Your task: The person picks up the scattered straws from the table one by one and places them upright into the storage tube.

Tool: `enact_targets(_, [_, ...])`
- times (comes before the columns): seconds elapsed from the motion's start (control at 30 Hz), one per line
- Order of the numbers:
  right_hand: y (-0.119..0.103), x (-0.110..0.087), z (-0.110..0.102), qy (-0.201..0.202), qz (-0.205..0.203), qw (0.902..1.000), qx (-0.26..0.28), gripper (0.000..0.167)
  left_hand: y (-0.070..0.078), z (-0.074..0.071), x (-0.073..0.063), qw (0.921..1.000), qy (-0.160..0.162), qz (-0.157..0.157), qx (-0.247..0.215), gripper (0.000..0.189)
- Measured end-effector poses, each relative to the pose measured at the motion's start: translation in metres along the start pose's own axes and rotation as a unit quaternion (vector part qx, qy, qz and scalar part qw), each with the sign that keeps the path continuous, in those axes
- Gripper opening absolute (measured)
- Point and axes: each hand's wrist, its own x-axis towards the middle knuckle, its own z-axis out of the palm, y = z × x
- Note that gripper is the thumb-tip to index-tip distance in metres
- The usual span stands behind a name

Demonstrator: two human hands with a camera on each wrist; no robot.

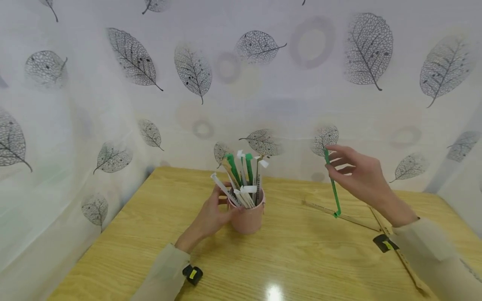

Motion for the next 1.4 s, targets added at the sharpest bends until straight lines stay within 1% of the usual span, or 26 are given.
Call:
enact_targets(0.1, [-0.01, 0.009, 0.006, 0.027, 0.001, 0.9993, 0.025, 0.059, 0.0, 0.0, 0.0, 1.0, -0.002, -0.003, -0.002, 0.075])
enact_targets(0.2, [-0.022, 0.019, 0.011, 0.053, 0.018, 0.9968, 0.057, 0.06, 0.001, -0.001, 0.0, 1.0, -0.002, -0.006, -0.002, 0.075])
enact_targets(0.3, [-0.035, 0.029, 0.017, 0.071, 0.039, 0.9918, 0.098, 0.059, 0.002, -0.002, 0.0, 0.9999, -0.003, -0.009, -0.001, 0.075])
enact_targets(0.37, [-0.045, 0.037, 0.021, 0.085, 0.042, 0.9863, 0.135, 0.058, 0.002, -0.002, 0.0, 0.9999, -0.006, -0.008, 0.001, 0.075])
enact_targets(0.43, [-0.055, 0.044, 0.025, 0.099, 0.034, 0.9804, 0.167, 0.057, 0.002, -0.002, 0.0, 0.9999, -0.009, -0.007, 0.001, 0.075])
enact_targets(0.57, [-0.071, 0.056, 0.035, 0.124, -0.007, 0.9696, 0.211, 0.056, 0.002, -0.002, 0.0, 0.9999, -0.012, -0.009, -0.002, 0.075])
enact_targets(0.73, [-0.085, 0.062, 0.049, 0.145, -0.048, 0.9614, 0.229, 0.052, 0.002, -0.002, 0.0, 0.9998, -0.011, -0.018, 0.001, 0.078])
enact_targets(0.87, [-0.09, 0.062, 0.062, 0.154, -0.063, 0.9563, 0.241, 0.045, 0.002, -0.002, -0.001, 0.9998, -0.011, -0.017, 0.004, 0.08])
enact_targets(0.97, [-0.092, 0.061, 0.072, 0.15, -0.072, 0.9564, 0.24, 0.045, 0.002, -0.002, -0.001, 0.9999, -0.011, -0.011, 0.003, 0.08])
enact_targets(1.13, [-0.09, 0.057, 0.085, 0.128, -0.084, 0.9635, 0.219, 0.052, 0.001, -0.001, -0.001, 1.0, -0.008, -0.002, 0.0, 0.077])
enact_targets(1.27, [-0.085, 0.05, 0.095, 0.108, -0.077, 0.9699, 0.204, 0.053, 0.002, 0.0, -0.001, 1.0, -0.006, 0.0, -0.005, 0.076])
enact_targets(1.4, [-0.079, 0.042, 0.106, 0.085, -0.066, 0.9753, 0.193, 0.053, 0.003, 0.0, -0.001, 0.9999, -0.007, -0.007, -0.011, 0.076])
